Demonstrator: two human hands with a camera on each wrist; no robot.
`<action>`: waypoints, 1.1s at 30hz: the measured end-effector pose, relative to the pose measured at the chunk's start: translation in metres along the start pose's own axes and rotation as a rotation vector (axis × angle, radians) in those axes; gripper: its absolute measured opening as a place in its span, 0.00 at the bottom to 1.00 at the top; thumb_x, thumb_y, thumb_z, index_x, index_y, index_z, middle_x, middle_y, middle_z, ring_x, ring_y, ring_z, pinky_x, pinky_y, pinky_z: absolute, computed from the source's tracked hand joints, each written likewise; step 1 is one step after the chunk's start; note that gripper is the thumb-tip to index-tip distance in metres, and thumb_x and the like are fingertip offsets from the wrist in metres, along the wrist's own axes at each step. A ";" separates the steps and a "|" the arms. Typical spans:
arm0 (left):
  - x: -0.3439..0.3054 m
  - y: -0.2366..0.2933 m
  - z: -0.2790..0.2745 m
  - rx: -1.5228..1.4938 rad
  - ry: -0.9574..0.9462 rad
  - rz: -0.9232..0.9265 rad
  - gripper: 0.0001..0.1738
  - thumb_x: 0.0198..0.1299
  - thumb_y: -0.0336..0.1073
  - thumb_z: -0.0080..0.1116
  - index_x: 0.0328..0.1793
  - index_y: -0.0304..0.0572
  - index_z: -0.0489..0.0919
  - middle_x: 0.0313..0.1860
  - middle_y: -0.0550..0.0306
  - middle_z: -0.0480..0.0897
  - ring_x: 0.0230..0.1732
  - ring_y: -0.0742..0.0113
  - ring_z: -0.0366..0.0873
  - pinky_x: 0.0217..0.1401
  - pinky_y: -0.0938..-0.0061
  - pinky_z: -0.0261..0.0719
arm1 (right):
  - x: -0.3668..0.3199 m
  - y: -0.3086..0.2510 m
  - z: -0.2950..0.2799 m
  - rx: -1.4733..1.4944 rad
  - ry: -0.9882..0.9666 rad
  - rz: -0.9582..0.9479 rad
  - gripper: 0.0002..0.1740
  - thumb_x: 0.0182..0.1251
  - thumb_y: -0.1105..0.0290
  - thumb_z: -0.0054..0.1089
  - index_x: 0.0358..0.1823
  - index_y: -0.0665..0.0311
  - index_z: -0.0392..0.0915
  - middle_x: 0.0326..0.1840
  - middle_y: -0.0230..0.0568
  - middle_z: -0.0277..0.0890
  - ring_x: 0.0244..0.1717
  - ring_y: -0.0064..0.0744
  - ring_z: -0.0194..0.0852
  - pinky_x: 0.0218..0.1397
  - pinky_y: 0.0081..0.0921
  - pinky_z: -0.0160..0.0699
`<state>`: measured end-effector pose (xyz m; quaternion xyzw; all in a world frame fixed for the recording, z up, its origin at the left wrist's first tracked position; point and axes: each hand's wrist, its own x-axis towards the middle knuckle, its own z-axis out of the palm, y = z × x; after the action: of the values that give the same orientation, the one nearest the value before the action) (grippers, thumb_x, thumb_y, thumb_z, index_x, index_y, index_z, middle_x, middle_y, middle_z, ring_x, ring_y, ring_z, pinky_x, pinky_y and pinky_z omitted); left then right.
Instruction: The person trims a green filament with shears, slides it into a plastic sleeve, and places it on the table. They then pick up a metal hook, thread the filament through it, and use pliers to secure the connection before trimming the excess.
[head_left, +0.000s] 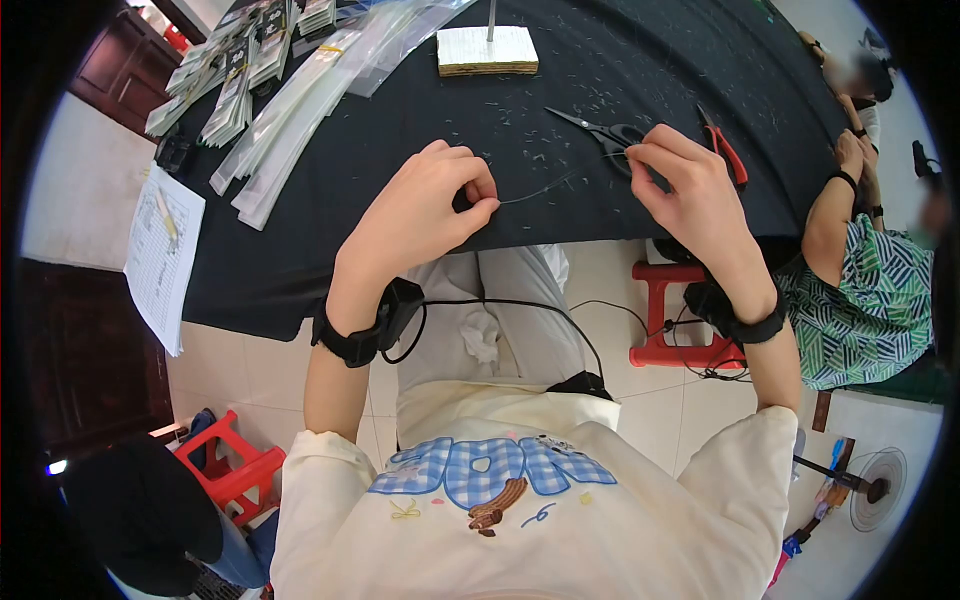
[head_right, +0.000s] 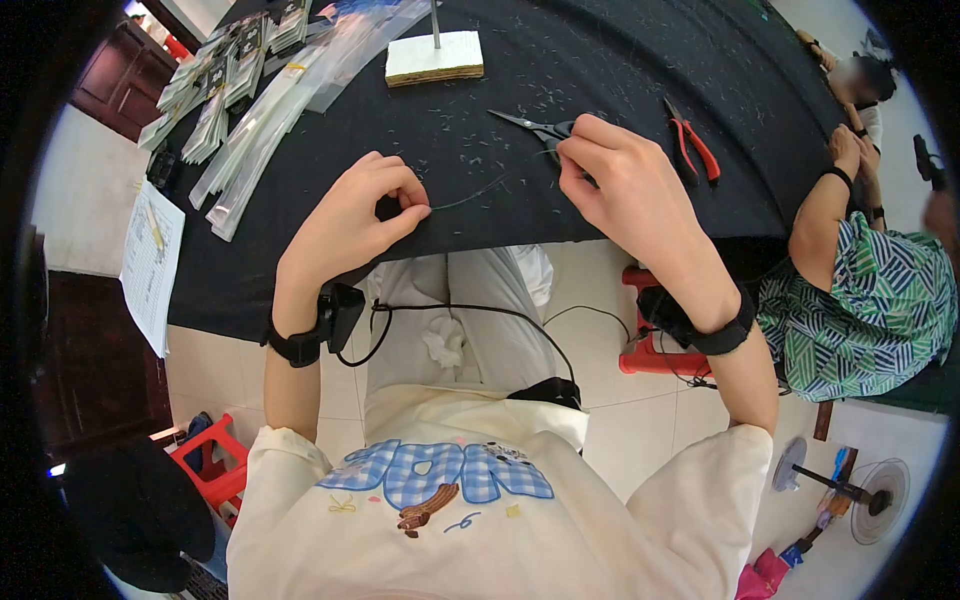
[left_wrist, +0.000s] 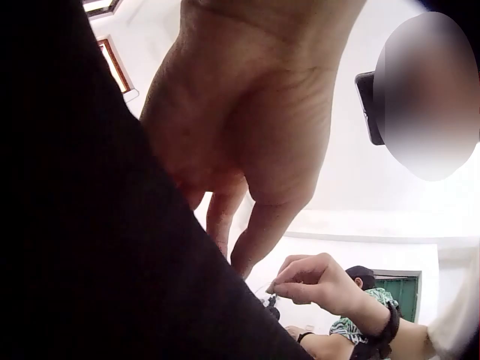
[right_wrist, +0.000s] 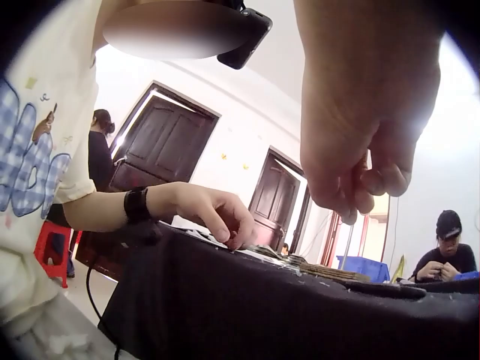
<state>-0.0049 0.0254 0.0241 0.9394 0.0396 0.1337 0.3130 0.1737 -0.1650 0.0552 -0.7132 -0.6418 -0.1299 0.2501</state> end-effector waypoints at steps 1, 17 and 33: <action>0.001 -0.001 0.002 0.000 0.000 0.001 0.04 0.49 0.30 0.58 0.30 0.37 0.76 0.24 0.60 0.73 0.32 0.66 0.68 0.36 0.74 0.68 | 0.000 0.000 -0.001 -0.001 0.000 0.000 0.04 0.47 0.80 0.57 0.27 0.72 0.75 0.26 0.42 0.67 0.27 0.41 0.72 0.32 0.30 0.73; -0.004 -0.003 -0.004 -1.576 0.050 -0.069 0.09 0.58 0.37 0.51 0.36 0.37 0.72 0.27 0.61 0.69 0.24 0.80 0.60 0.24 0.85 0.59 | 0.000 0.004 0.003 0.027 0.013 0.030 0.06 0.48 0.82 0.57 0.31 0.72 0.76 0.29 0.40 0.71 0.27 0.37 0.74 0.30 0.25 0.73; -0.015 0.003 0.034 -1.905 -0.580 0.223 0.14 0.57 0.38 0.58 0.34 0.30 0.73 0.11 0.66 0.67 0.09 0.82 0.58 0.10 0.85 0.52 | 0.010 -0.005 0.011 -0.012 -0.004 -0.120 0.04 0.46 0.78 0.57 0.23 0.69 0.71 0.26 0.41 0.63 0.29 0.38 0.71 0.33 0.29 0.74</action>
<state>-0.0101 0.0012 -0.0039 0.2915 -0.2502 -0.0961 0.9182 0.1688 -0.1499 0.0517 -0.6752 -0.6831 -0.1470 0.2364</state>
